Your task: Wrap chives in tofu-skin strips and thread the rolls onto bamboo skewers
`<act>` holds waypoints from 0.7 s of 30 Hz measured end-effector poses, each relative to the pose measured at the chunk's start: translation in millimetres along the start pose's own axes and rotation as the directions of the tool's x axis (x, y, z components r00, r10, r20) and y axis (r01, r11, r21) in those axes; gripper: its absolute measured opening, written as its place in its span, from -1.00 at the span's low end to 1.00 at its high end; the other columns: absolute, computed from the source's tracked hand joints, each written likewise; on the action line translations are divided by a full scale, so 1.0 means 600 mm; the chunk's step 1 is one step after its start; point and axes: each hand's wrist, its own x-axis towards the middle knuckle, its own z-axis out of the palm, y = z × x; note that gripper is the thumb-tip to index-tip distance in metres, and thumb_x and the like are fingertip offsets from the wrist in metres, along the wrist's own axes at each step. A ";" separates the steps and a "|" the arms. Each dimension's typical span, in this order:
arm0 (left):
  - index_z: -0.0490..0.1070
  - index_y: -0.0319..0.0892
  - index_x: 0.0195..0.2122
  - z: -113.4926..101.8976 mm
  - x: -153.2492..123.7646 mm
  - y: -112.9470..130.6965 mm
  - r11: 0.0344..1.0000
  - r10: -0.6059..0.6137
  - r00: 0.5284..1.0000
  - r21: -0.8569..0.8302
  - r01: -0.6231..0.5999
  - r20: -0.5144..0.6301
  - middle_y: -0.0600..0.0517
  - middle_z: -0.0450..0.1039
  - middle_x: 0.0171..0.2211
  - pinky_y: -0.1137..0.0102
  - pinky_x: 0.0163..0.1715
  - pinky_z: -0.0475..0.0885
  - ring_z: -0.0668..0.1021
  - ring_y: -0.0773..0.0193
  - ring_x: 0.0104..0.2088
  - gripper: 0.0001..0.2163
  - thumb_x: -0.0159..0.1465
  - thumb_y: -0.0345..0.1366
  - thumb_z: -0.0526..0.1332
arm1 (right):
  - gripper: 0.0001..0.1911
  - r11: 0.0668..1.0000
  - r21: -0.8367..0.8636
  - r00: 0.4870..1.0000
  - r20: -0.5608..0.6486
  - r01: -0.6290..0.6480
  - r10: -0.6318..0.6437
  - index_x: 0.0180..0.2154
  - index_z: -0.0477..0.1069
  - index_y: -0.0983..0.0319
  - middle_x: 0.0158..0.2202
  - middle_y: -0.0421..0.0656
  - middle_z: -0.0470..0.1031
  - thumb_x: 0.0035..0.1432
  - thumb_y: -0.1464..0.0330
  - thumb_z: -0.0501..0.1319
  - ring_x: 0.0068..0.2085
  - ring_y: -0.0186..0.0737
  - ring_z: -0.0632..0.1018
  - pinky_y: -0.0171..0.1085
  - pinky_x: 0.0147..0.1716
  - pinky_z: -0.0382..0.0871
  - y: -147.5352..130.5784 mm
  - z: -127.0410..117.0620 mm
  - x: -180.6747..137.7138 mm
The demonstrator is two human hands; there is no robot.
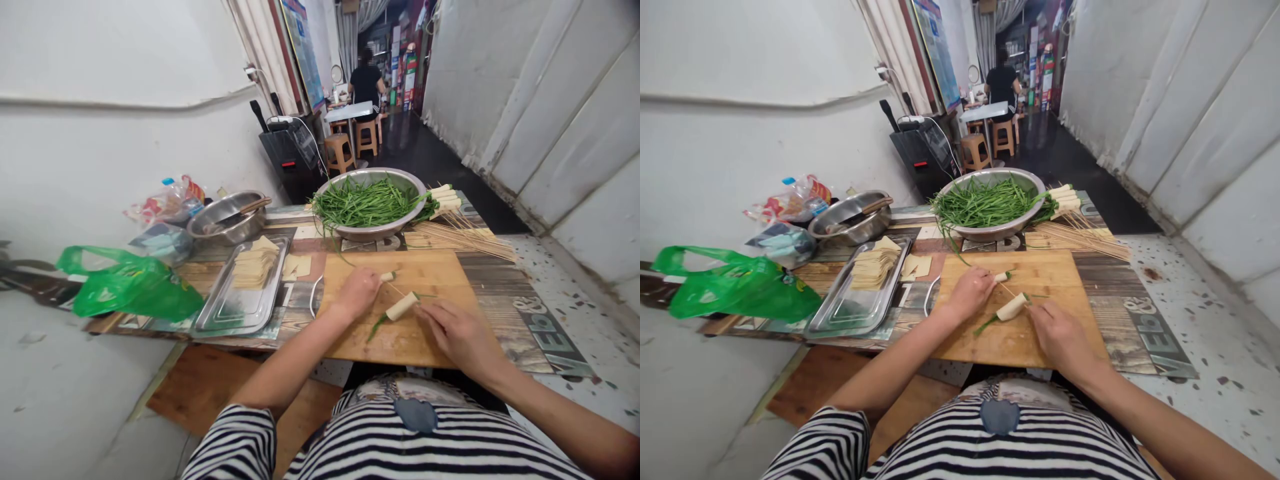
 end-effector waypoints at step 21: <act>0.51 -0.28 -0.33 -0.014 0.003 0.016 0.997 -0.080 0.996 0.010 0.079 0.031 -0.11 0.47 -0.39 0.29 -0.25 0.35 0.47 0.14 -0.30 -0.77 0.36 -0.35 0.09 | -0.73 0.961 -0.276 0.983 0.173 -0.004 0.054 -0.26 0.42 0.26 -0.35 -0.11 0.49 0.30 0.48 -0.05 -0.40 -0.24 0.50 -0.28 -0.40 0.36 0.017 0.029 -0.001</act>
